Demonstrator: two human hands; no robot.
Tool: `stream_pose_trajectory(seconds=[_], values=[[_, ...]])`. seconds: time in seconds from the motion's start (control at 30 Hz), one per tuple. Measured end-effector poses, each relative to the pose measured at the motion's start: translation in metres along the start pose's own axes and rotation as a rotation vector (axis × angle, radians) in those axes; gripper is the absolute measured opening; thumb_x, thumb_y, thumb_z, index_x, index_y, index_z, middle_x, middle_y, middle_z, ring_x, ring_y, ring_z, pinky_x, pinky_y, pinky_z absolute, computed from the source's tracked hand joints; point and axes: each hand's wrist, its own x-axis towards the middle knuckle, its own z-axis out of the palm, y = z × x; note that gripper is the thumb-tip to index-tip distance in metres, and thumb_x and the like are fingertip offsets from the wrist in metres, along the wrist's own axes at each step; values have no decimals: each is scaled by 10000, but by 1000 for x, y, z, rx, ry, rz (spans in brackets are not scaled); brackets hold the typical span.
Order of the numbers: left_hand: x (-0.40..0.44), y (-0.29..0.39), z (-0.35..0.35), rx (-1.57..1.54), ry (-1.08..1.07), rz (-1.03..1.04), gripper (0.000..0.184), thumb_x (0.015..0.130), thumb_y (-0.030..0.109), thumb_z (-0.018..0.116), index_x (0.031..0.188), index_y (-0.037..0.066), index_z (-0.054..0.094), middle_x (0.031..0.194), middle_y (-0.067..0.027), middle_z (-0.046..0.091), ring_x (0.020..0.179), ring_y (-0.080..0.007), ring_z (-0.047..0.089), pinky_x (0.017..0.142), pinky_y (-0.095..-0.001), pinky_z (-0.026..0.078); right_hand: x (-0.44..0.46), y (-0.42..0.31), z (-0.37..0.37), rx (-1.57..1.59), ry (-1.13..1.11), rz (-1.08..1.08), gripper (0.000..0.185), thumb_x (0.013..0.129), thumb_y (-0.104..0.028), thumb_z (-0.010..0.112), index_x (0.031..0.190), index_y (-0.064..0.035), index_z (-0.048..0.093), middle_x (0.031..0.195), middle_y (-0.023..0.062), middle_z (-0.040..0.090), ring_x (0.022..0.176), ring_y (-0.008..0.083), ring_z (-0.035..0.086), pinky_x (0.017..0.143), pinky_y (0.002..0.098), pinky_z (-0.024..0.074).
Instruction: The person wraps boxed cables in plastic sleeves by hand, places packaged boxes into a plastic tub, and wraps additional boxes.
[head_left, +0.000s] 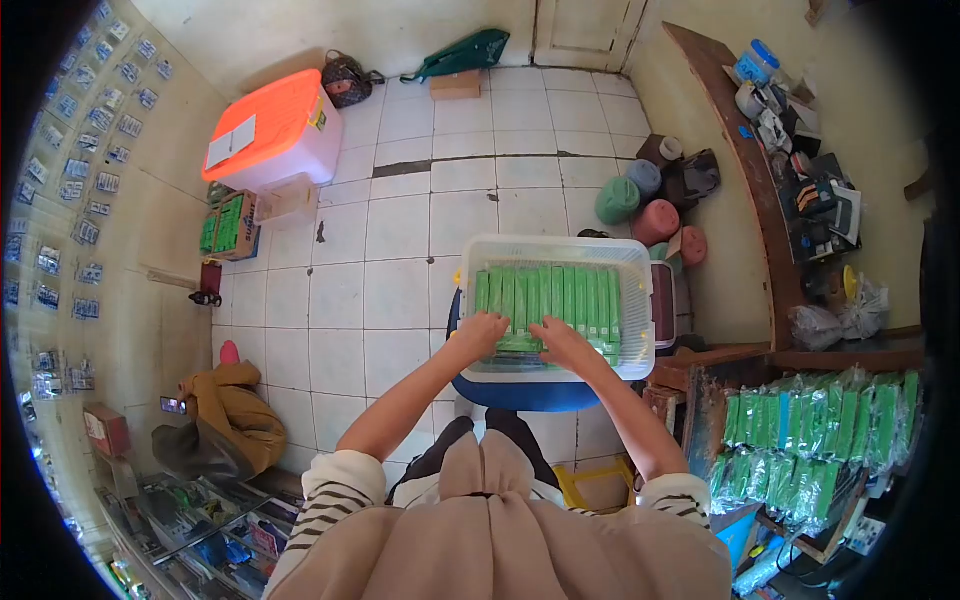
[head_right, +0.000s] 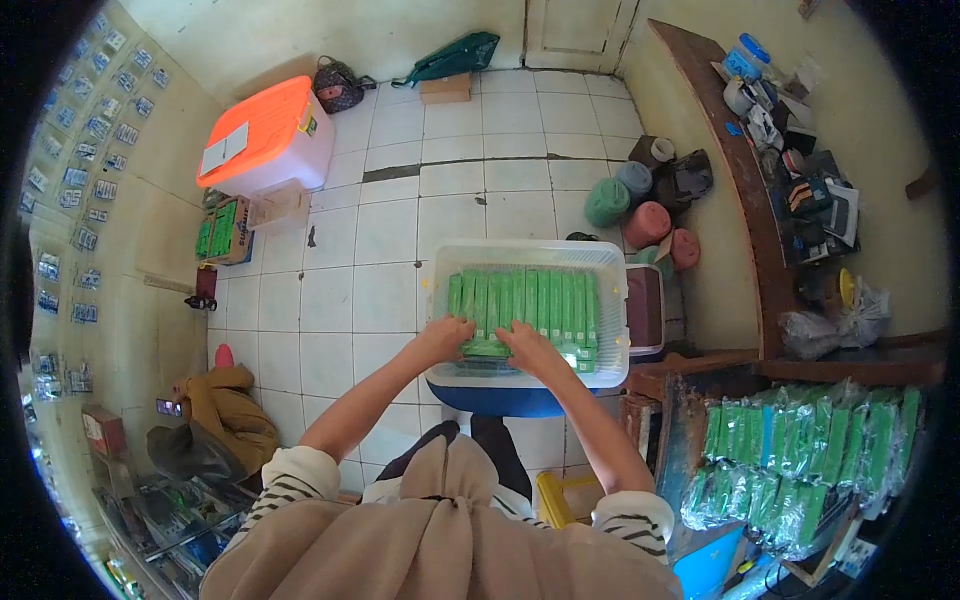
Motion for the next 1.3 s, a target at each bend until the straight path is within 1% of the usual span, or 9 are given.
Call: stream_pose_trajectory(seconds=[0.13, 0.47, 0.73, 0.93, 1.03, 1.1, 1.13, 1.2, 1.3], values=[[-2, 8, -11, 43, 20, -9, 503, 501, 169, 785, 918, 74, 520, 879, -80, 577, 847, -287, 582, 674, -402, 510, 1, -6, -15, -57, -28, 5, 496, 589, -35, 682, 1042, -84, 485, 921, 149, 479, 936, 326, 506, 763, 406, 466], [5, 2, -13, 0, -41, -8, 436, 494, 165, 750, 861, 96, 525, 861, -59, 581, 820, -285, 589, 627, -405, 496, 1, 4, -14, 68, -58, -2, 449, 581, -50, 696, 984, -77, 500, 908, 141, 467, 914, 323, 502, 760, 411, 459], [-1, 8, 7, 113, 27, 6, 481, 485, 185, 773, 886, 99, 523, 860, -57, 579, 825, -297, 588, 632, -396, 500, 2, 8, 15, -149, 31, -75, 523, 595, -57, 702, 1062, -95, 469, 935, 148, 450, 901, 323, 495, 717, 403, 475], [0, 6, 9, 67, 33, 95, 510, 473, 172, 790, 897, 90, 519, 867, -64, 575, 815, -293, 588, 645, -385, 497, 3, 2, 15, -271, -50, -79, 566, 572, -59, 717, 1091, -143, 505, 987, 132, 476, 967, 310, 495, 692, 400, 523], [4, -3, 7, -98, -105, 48, 459, 476, 155, 789, 849, 72, 536, 831, -77, 588, 799, -280, 593, 648, -370, 491, 7, 3, 16, -324, -65, -119, 533, 594, -82, 713, 1082, -169, 517, 997, 126, 478, 966, 321, 492, 678, 397, 527], [5, -11, 7, -93, -191, 154, 332, 522, 127, 753, 789, 64, 567, 770, -84, 605, 751, -283, 607, 606, -371, 489, 5, 1, 14, -337, -77, -104, 489, 617, -92, 696, 1069, -178, 528, 993, 125, 480, 958, 322, 496, 669, 398, 527], [5, -9, 9, -96, -194, 153, 332, 522, 127, 753, 789, 64, 567, 770, -84, 605, 751, -283, 607, 606, -371, 489, 5, -2, 13, -355, -89, -101, 446, 640, -103, 680, 1055, -187, 538, 988, 124, 482, 951, 323, 500, 660, 399, 528], [5, -5, 13, 36, -144, 46, 119, 618, 63, 667, 712, 45, 596, 778, -110, 617, 783, -278, 617, 641, -350, 507, 9, -1, 22, -368, -83, -120, 403, 664, -103, 653, 1043, -192, 549, 978, 126, 486, 939, 323, 506, 646, 398, 528], [2, -3, 22, 145, -76, 27, 44, 654, 34, 599, 687, 61, 613, 761, -110, 619, 757, -269, 627, 625, -335, 515, 15, 3, 37, -410, -72, -120, 335, 697, -94, 606, 1017, -186, 563, 955, 132, 493, 913, 321, 517, 620, 392, 527]])
